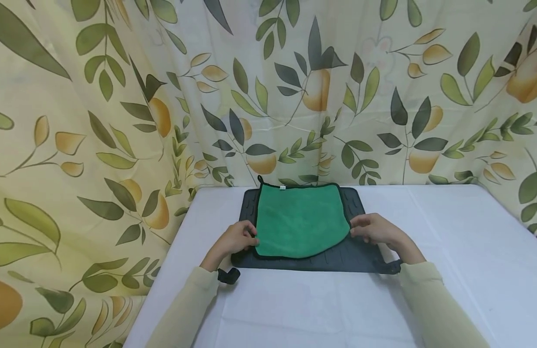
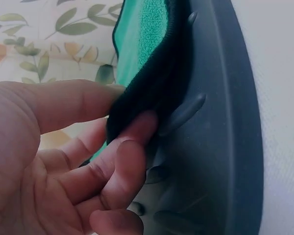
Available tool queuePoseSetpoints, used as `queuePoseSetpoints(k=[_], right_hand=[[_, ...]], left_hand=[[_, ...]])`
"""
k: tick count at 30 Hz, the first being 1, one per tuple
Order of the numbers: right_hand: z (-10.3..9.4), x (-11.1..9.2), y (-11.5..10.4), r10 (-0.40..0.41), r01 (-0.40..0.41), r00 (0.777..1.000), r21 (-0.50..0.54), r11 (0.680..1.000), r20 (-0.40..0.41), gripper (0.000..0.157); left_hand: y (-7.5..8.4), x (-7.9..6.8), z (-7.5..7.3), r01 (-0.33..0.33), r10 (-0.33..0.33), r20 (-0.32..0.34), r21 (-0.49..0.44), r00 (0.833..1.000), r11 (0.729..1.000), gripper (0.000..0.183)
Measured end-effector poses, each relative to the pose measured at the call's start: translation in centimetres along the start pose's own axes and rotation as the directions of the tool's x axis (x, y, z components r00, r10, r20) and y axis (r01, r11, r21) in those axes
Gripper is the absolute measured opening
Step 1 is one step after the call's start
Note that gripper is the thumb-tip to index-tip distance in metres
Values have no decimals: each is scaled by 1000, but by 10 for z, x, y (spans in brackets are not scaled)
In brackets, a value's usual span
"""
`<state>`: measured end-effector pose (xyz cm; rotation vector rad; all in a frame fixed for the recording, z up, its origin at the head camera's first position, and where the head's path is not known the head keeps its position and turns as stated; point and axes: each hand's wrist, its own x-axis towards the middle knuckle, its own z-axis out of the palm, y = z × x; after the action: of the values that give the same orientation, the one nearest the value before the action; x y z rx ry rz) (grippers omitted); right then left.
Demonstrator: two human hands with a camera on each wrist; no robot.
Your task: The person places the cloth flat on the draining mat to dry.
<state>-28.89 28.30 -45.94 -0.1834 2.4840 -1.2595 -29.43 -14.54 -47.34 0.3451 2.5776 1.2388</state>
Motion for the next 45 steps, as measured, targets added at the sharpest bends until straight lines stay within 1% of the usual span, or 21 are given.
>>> queuePoseSetpoints(k=[5,10,18,22,27,30,35,39,41,45], right_hand=[[4,3,-1,-15,13,999,-48,999,-40,29],[5,5,-2,-32,28,996,-54,998,-79,21],[1,7,-5,-69,71,989,13,997,-129,25],[1,8,-4,-52,56,990,25,998,-130,25],[-1,7,-5,-32,34,992,16,999,-120,24],[-1,5,-7,-16,17,994,8,1000,-110,24],[0,4,-4,9,-10,997,-12,1000,-75,22],[-1,2,0,28,-29,999,-23,999,-37,22],[-2,1,1,39,-39,999,-22,999,-2,23],[-3,-1,1,30,-29,996,-15,999,80,25]], left_hand=[[0,0,1,-7,7,20,-3,1000,1000,15],[4,-2,-3,-15,15,-8,-5,1000,1000,11],[11,-6,-10,20,-22,-67,-32,998,999,10],[14,-7,-12,14,-18,-72,-54,997,998,10],[13,-7,-13,3,-7,-66,-70,998,998,10],[12,-6,-12,-1,-1,-39,-54,999,999,8],[5,-3,-10,-30,28,60,32,998,999,5],[3,-5,-11,-65,56,127,72,990,995,8],[3,-6,-13,-87,75,157,70,985,994,14],[0,-5,-15,-142,123,207,75,970,987,24]])
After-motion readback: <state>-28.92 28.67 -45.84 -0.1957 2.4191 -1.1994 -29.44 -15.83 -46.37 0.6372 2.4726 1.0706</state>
